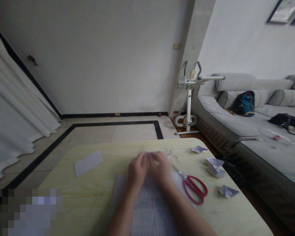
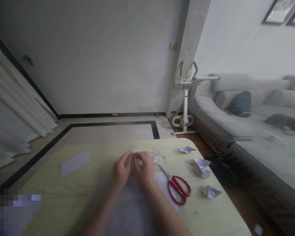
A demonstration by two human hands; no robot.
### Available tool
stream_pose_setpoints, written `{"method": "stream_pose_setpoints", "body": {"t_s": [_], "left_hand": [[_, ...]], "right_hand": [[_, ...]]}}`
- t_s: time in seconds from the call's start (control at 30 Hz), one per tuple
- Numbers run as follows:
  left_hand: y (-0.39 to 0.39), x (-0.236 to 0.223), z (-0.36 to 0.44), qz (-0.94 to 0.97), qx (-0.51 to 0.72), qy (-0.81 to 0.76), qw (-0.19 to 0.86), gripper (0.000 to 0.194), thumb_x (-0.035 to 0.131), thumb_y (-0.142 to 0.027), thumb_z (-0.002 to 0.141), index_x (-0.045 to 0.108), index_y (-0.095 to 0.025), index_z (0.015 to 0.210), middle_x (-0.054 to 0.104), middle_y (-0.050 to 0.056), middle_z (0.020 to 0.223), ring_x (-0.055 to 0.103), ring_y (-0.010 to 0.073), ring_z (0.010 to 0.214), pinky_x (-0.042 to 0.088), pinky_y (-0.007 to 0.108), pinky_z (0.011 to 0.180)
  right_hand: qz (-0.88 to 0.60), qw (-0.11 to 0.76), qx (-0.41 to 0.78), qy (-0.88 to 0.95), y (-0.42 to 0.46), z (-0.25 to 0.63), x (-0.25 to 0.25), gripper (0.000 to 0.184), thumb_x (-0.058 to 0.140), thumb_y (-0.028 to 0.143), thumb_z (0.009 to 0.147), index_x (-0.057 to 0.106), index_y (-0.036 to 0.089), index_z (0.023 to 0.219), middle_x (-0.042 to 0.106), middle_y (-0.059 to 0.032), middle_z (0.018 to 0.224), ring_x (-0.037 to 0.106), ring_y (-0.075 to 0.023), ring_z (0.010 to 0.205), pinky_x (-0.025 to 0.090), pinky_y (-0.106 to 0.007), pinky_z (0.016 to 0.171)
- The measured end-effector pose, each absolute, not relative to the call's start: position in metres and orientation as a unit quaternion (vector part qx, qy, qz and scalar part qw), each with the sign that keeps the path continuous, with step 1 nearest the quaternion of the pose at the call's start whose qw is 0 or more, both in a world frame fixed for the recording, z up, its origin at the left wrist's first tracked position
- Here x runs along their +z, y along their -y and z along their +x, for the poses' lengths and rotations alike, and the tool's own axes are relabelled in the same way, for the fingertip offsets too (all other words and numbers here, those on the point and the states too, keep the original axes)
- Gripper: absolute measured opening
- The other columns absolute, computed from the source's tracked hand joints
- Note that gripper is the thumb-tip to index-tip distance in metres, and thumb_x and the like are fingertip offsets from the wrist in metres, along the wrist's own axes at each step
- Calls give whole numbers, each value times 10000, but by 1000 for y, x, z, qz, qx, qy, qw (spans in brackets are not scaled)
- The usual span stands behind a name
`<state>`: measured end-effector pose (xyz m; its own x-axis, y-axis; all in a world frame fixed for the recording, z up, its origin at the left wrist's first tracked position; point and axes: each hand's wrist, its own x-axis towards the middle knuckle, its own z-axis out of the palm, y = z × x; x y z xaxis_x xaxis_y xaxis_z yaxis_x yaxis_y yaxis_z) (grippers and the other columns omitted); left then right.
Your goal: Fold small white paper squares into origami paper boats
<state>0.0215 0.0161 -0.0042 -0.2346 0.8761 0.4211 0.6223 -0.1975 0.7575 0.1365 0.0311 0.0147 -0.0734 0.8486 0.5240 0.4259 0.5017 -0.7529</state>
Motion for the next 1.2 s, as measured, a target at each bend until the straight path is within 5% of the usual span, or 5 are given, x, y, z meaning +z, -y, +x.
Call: {"method": "stream_pose_setpoints", "body": {"t_s": [0.27,0.73,0.97,1.2], "left_hand": [[-14,3,25,611,501,-587,177,336,411,-325,886,624,-174,1097,681,100,1061,628,215,995,498,334,856],[-14,1,29,632,504,-561,178,387,516,-309,814,574,-175,1172,636,105,1148,598,223,1043,474,368,916],[-12,8,31,585,529,-550,274,400,550,-367,802,601,-170,1146,627,101,1170,570,231,1099,446,350,948],[-12,10,32,561,522,-552,328,458,607,-421,754,605,-141,1116,652,117,1113,593,246,1053,476,352,894]], "right_hand": [[-441,518,287,675,-26,137,24,268,440,198,848,697,175,920,688,-63,811,600,-173,721,449,-273,666],[-488,552,354,576,-34,140,23,164,550,256,763,679,155,756,692,-63,699,629,-175,638,480,-266,586],[-501,564,340,562,-42,141,11,206,585,269,732,637,156,897,596,3,609,535,-134,540,421,-240,511],[-493,552,239,628,-42,143,12,75,606,242,719,647,183,742,504,6,682,454,-128,614,368,-239,558]]}}
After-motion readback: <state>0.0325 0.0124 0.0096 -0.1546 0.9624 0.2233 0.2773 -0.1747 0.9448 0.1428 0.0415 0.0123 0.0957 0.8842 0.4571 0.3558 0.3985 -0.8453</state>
